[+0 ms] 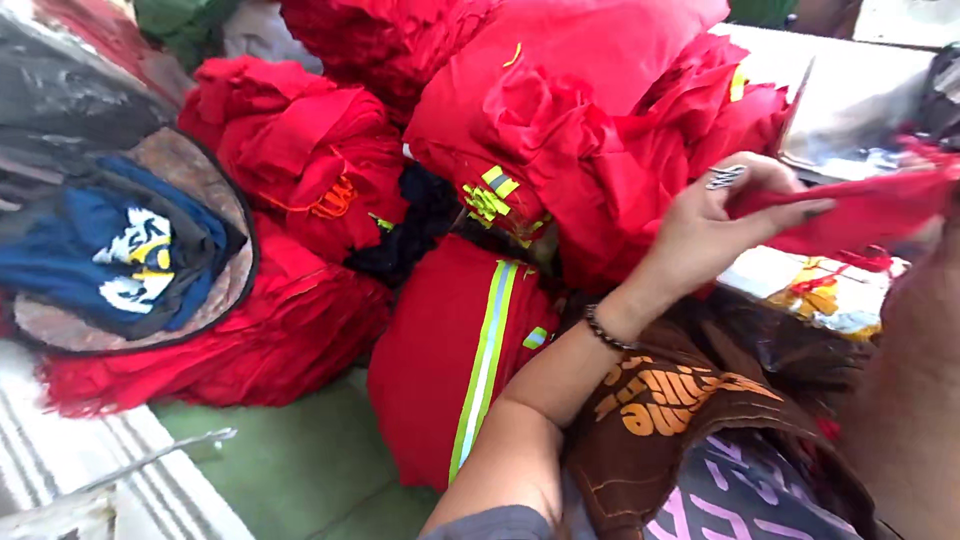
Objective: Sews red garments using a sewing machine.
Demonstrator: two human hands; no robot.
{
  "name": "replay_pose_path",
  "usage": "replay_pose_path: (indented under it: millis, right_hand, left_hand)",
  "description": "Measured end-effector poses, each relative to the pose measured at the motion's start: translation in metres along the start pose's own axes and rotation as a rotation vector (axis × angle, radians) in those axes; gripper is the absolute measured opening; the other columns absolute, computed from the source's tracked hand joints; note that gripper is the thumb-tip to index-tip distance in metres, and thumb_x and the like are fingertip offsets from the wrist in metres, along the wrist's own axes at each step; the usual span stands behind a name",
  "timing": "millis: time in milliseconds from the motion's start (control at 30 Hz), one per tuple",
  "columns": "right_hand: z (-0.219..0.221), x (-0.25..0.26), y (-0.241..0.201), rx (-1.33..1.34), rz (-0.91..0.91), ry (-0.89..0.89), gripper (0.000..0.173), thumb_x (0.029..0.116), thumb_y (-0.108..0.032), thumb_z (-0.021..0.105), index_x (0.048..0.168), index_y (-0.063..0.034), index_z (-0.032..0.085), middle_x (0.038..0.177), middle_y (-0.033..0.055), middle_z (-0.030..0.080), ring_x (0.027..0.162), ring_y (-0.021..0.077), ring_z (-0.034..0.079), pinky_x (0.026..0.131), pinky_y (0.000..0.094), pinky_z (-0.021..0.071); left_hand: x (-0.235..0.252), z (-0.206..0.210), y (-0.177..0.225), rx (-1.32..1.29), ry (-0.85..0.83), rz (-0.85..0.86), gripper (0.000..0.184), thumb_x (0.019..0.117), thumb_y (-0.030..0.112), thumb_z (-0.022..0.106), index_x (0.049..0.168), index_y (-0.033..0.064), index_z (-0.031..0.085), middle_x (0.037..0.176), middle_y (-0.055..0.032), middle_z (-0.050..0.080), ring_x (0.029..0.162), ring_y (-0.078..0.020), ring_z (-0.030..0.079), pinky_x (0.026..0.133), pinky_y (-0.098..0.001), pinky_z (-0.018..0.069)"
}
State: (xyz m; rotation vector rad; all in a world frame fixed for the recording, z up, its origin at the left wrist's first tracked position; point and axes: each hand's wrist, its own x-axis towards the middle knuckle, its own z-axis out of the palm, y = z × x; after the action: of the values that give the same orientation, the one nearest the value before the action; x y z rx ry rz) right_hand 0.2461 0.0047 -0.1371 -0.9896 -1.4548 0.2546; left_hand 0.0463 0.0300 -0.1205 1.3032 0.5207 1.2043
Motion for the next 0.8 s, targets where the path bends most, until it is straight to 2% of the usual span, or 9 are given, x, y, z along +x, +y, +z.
replay_pose_path:
  millis: [67,133,200,300,333,467,633,700,800]
  right_hand:
    - [0.004,0.006,-0.012,0.142,0.131,-0.072,0.034,0.1043,-0.019,0.058,0.137,-0.0134,0.051,0.112,-0.0094,0.066,0.093,0.001,0.066,0.086,0.0228,0.0572]
    - [0.011,0.01,-0.026,0.276,0.199,-0.155,0.021,0.1048,-0.016,0.057,0.125,-0.0199,0.06,0.105,-0.0149,0.068,0.088,-0.0033,0.066,0.08,0.0168,0.0576]
    - [0.01,0.008,-0.023,0.362,0.239,-0.231,0.015,0.1047,-0.013,0.056,0.115,-0.017,0.066,0.1,-0.012,0.069,0.083,-0.0025,0.066,0.075,0.0161,0.0579]
    - [0.004,-0.001,-0.004,0.393,0.273,-0.321,0.017,0.1049,-0.018,0.055,0.104,-0.0154,0.072,0.095,-0.0104,0.071,0.083,-0.0009,0.066,0.076,0.0185,0.0577]
    - [0.002,-0.004,0.002,0.373,0.272,-0.362,0.021,0.1053,-0.02,0.053,0.101,-0.0147,0.072,0.095,-0.0101,0.071,0.085,-0.0008,0.066,0.077,0.0193,0.0573]
    - [0.004,-0.02,0.011,0.36,0.264,-0.518,0.021,0.1017,-0.026,0.06,0.1,-0.0079,0.071,0.097,-0.006,0.069,0.09,0.0,0.064,0.079,0.0194,0.0552]
    - [0.009,-0.033,0.0,0.119,0.329,-0.612,0.046,0.0767,-0.027,0.085,0.113,-0.0107,0.063,0.099,-0.0045,0.068,0.088,0.001,0.065,0.075,0.0208,0.0574]
    - [0.009,-0.038,0.001,0.027,0.322,-0.569,0.038,0.0825,-0.022,0.081,0.114,-0.0085,0.065,0.1,-0.0013,0.069,0.088,0.0029,0.065,0.076,0.0236,0.0573]
    - [0.01,-0.044,0.007,0.053,0.256,-0.459,0.011,0.097,-0.013,0.063,0.103,-0.0038,0.067,0.092,-0.001,0.067,0.084,-0.001,0.063,0.076,0.0175,0.0544]
  left_hand:
    - [-0.007,-0.017,0.005,0.082,-0.059,-0.041,0.019,0.093,-0.004,0.064,0.108,0.0027,0.055,0.086,-0.0082,0.064,0.067,-0.0085,0.06,0.057,-0.0202,0.0508]
    - [-0.009,-0.032,0.004,0.185,-0.164,0.028,0.03,0.0879,0.0,0.072,0.113,0.0041,0.055,0.099,-0.0049,0.064,0.085,-0.0072,0.063,0.072,-0.0211,0.055]
    - [-0.008,-0.045,0.001,0.47,-0.268,0.165,0.039,0.0789,0.007,0.084,0.111,0.004,0.062,0.111,-0.0055,0.064,0.102,-0.0105,0.063,0.087,-0.0265,0.0559]
    - [-0.01,-0.063,-0.002,1.031,-0.315,0.35,0.027,0.0808,0.005,0.082,0.106,0.0081,0.072,0.113,-0.0164,0.064,0.092,-0.0282,0.067,0.072,-0.0443,0.0591]
    - [-0.011,-0.07,-0.004,1.09,-0.302,0.369,0.024,0.0818,0.004,0.08,0.104,0.0089,0.073,0.116,-0.0178,0.064,0.096,-0.031,0.067,0.075,-0.0481,0.0586]
    - [-0.008,-0.091,-0.01,0.882,-0.192,0.376,0.012,0.0893,0.022,0.079,0.092,0.0117,0.073,0.112,-0.0054,0.067,0.109,-0.0173,0.062,0.094,-0.0378,0.0512]
    - [-0.011,-0.085,-0.024,0.594,-0.068,0.362,0.009,0.0933,0.01,0.072,0.091,0.0082,0.064,0.103,-0.0031,0.067,0.106,-0.0126,0.065,0.09,-0.0279,0.055]
    - [-0.013,-0.084,-0.031,0.506,-0.047,0.343,0.007,0.0943,0.007,0.069,0.093,0.0091,0.063,0.103,-0.0025,0.067,0.105,-0.0125,0.065,0.089,-0.0273,0.0558]
    - [-0.011,-0.082,-0.036,0.474,-0.002,0.327,0.01,0.0928,0.003,0.068,0.092,0.0112,0.063,0.101,-0.0006,0.068,0.102,-0.0109,0.066,0.086,-0.0255,0.0564]
